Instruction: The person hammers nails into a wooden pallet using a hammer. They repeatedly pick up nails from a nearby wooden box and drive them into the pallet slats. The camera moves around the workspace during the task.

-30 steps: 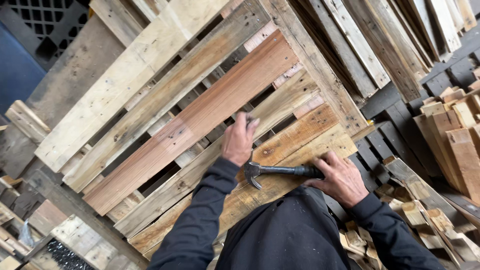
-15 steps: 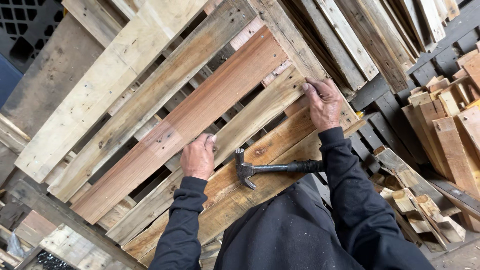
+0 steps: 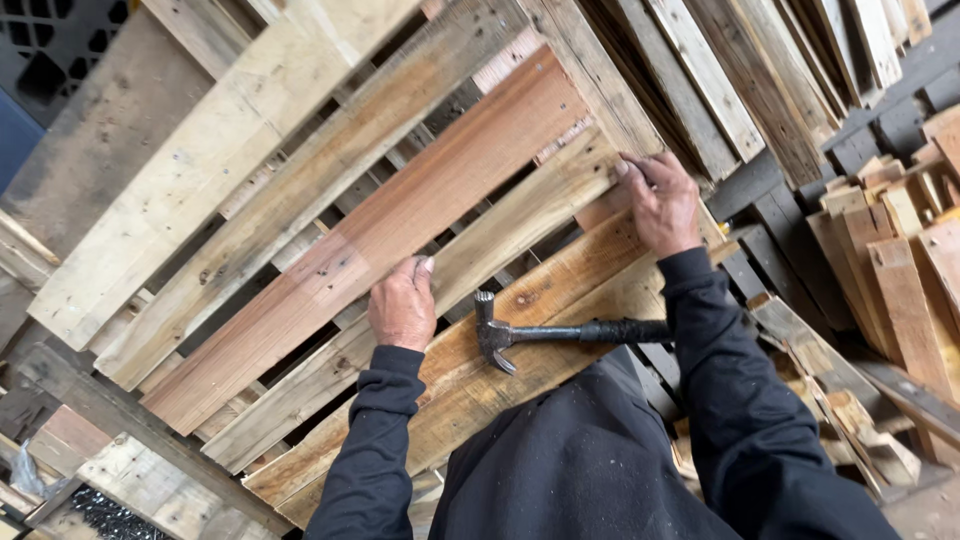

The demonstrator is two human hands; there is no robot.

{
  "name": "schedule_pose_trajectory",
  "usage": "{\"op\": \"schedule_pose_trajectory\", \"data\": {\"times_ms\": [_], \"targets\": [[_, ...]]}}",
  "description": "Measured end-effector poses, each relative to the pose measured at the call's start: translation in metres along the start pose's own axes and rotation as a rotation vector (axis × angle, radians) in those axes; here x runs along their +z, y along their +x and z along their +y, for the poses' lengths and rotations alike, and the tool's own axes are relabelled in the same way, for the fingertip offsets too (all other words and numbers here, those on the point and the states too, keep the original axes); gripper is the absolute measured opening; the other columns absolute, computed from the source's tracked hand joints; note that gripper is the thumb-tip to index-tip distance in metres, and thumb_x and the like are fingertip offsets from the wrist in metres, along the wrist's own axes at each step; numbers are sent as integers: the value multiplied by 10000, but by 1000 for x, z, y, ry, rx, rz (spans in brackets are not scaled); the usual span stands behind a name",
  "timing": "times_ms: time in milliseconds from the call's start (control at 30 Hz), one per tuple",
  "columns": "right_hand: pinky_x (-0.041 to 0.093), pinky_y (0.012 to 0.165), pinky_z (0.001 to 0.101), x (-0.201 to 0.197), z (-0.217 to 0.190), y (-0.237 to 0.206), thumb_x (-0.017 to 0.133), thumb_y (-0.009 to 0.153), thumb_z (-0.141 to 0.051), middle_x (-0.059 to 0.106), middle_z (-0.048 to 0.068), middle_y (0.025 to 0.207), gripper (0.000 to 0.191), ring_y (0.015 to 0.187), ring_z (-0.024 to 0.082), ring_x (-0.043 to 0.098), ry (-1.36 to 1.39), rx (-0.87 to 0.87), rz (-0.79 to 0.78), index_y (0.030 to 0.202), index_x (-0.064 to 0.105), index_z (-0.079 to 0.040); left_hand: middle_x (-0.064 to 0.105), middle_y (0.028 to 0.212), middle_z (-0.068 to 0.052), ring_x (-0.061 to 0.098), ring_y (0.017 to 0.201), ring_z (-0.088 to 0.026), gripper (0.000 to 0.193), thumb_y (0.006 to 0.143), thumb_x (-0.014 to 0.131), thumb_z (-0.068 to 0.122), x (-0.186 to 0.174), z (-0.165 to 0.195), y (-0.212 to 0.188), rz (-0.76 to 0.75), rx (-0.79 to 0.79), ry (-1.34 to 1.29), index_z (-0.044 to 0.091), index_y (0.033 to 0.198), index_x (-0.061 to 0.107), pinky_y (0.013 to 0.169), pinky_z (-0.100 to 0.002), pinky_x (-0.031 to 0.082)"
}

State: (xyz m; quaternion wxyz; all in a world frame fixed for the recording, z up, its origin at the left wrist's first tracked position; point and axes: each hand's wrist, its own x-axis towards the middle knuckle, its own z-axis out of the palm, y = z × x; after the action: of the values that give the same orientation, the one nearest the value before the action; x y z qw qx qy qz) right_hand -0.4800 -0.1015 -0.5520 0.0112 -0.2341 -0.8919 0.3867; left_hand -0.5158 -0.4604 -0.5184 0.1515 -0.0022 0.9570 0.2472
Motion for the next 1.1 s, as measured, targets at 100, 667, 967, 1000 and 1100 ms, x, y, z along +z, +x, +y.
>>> {"op": "schedule_pose_trajectory", "data": {"times_ms": [100,667,967,1000,1100], "targets": [[541,900,237,-31,3,-12,647,1078,-252,721,16,1063,326,953,107,649,557,147,-64,1352,703,-84,777,874,-123,733,710,-225,277,1068,587,290,3,-9,-8,81,173,-13,86,1154,754,600,-371,583],[533,831,278,-25,33,-71,754,979,-124,660,34,1010,187,927,147,635,256,97,64,1141,768,-31,725,794,-215,722,744,-400,201,967,635,241,52,97,-17,-360,320,131,75,955,748,659,-515,567],[535,846,290,-20,46,-62,722,1010,-185,632,29,999,209,942,148,624,272,112,-18,1157,751,-39,756,846,-171,734,748,-386,241,1015,606,271,50,107,-27,-320,235,127,67,1061,728,654,-509,572],[532,847,291,-20,46,-62,715,1015,-195,628,28,998,220,943,147,624,286,121,-31,1166,745,-38,757,853,-161,736,741,-378,244,1023,602,269,51,106,-29,-320,246,129,64,1071,725,644,-506,572],[528,838,303,-19,47,-61,706,1012,-206,648,27,984,233,919,149,636,261,141,-14,1164,744,-35,758,864,-173,738,750,-378,273,991,629,264,55,103,-34,-248,296,78,79,1171,719,634,-502,572]]}}
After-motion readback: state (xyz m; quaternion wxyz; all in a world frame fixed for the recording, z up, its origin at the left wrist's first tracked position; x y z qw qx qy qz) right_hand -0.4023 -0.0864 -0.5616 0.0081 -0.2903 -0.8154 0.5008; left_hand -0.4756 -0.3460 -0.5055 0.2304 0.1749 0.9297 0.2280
